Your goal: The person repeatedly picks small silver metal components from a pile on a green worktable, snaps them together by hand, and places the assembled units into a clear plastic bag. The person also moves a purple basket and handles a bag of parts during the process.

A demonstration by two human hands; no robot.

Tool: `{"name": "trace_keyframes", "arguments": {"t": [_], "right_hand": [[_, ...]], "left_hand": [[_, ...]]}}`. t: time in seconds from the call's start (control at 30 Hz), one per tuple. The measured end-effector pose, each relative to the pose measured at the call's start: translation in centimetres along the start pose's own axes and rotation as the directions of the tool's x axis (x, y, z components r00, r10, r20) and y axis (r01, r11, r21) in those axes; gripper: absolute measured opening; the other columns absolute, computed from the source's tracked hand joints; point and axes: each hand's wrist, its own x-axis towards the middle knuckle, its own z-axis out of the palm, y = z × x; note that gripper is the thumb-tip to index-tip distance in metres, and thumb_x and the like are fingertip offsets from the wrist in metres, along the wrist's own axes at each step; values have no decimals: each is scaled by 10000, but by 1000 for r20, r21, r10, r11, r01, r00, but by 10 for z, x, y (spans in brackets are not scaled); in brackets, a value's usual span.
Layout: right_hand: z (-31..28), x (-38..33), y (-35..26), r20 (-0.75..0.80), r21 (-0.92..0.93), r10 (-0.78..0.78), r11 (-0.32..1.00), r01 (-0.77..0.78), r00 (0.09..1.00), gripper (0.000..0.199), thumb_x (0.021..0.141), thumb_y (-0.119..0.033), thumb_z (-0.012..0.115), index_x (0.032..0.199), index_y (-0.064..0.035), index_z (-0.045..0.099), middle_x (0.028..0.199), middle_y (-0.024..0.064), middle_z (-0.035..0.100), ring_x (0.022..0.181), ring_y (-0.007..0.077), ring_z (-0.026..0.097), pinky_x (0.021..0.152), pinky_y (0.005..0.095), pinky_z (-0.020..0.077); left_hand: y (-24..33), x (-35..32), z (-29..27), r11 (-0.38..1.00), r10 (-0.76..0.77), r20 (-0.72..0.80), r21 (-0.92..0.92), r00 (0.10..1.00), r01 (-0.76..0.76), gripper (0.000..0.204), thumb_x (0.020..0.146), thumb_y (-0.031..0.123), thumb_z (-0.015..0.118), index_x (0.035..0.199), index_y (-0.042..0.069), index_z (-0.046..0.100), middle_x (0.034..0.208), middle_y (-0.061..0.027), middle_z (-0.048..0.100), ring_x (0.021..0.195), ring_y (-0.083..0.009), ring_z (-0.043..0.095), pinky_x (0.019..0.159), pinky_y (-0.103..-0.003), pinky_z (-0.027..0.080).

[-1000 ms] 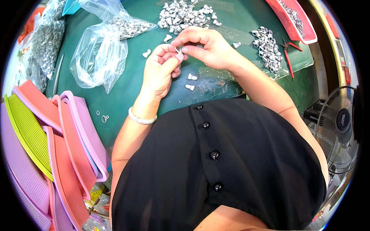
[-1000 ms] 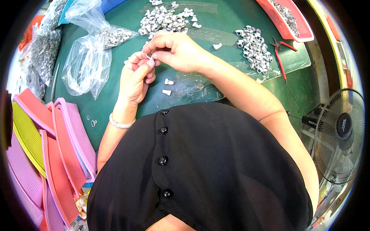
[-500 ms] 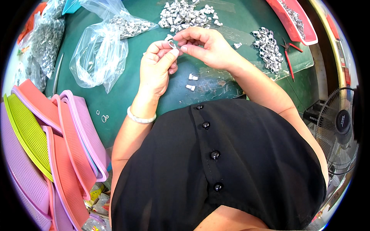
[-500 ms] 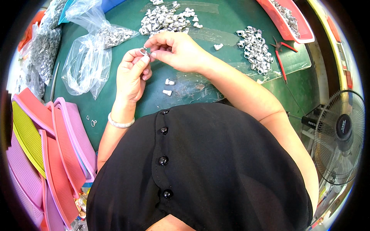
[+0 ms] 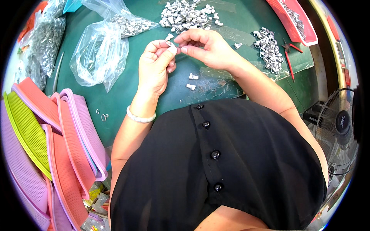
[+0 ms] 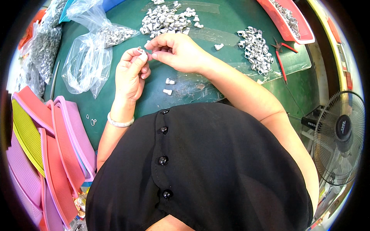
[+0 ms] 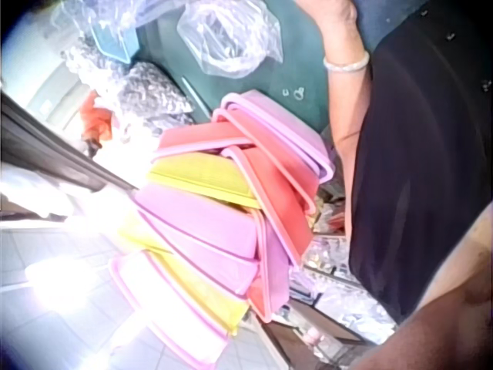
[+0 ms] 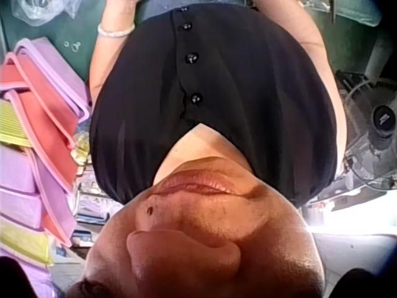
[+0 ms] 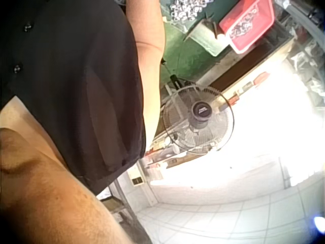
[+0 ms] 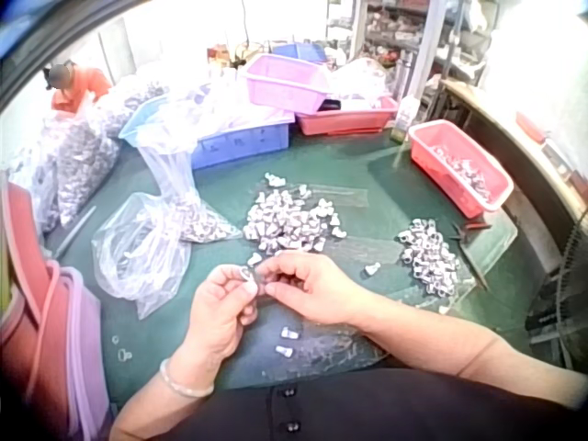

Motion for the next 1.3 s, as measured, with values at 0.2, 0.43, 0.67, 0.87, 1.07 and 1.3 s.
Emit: {"name": "trace_keyframes", "arguments": {"t": [0.2,0.43,0.67,0.87,1.07,1.3], "right_hand": [[2,0,4,-12,73,-13,997,14,1000,194,810,-79,592,986,2,597,859,69,630,794,113,589,726,242,470],[-2,-2,6,-23,1,-18,1000,18,1000,181,811,-73,584,978,-4,599,855,62,627,802,112,583,722,254,471],[-26,9,8,-119,-479,-124,876,53,985,173,765,-69,591,932,-31,612,829,84,584,740,206,589,686,291,468],[-26,27,19,63,-799,-300,557,228,952,186,723,-76,606,908,-63,619,827,77,559,793,246,549,703,340,447],[-2,44,19,168,-887,-304,368,278,938,204,683,-116,641,887,-111,638,959,41,531,912,230,492,793,350,401],[0,52,26,226,-867,-274,381,321,935,179,681,-112,631,857,-83,615,1041,36,522,995,225,450,851,378,345]], "left_hand": [[2,-1,-1,999,-34,26,-13,999,34,110,825,61,562,926,69,521,814,-55,577,563,-69,440,484,-192,348],[4,1,-7,977,-98,96,-181,991,114,143,829,78,514,966,41,524,856,-84,571,594,-91,443,505,-206,366],[7,0,-13,919,-159,167,-335,973,208,174,841,184,500,903,24,532,868,-144,576,610,-146,480,497,-240,387],[13,2,-26,905,-137,136,-385,981,180,240,864,276,509,778,52,520,846,-90,505,697,-165,446,553,-244,397],[23,3,-35,969,-78,-118,-243,990,47,154,871,152,492,957,33,536,767,-57,517,684,-148,475,532,-237,396],[20,3,-31,996,-87,-166,-49,982,80,154,852,101,526,988,28,524,718,-24,501,578,-84,445,450,-178,339]]}}
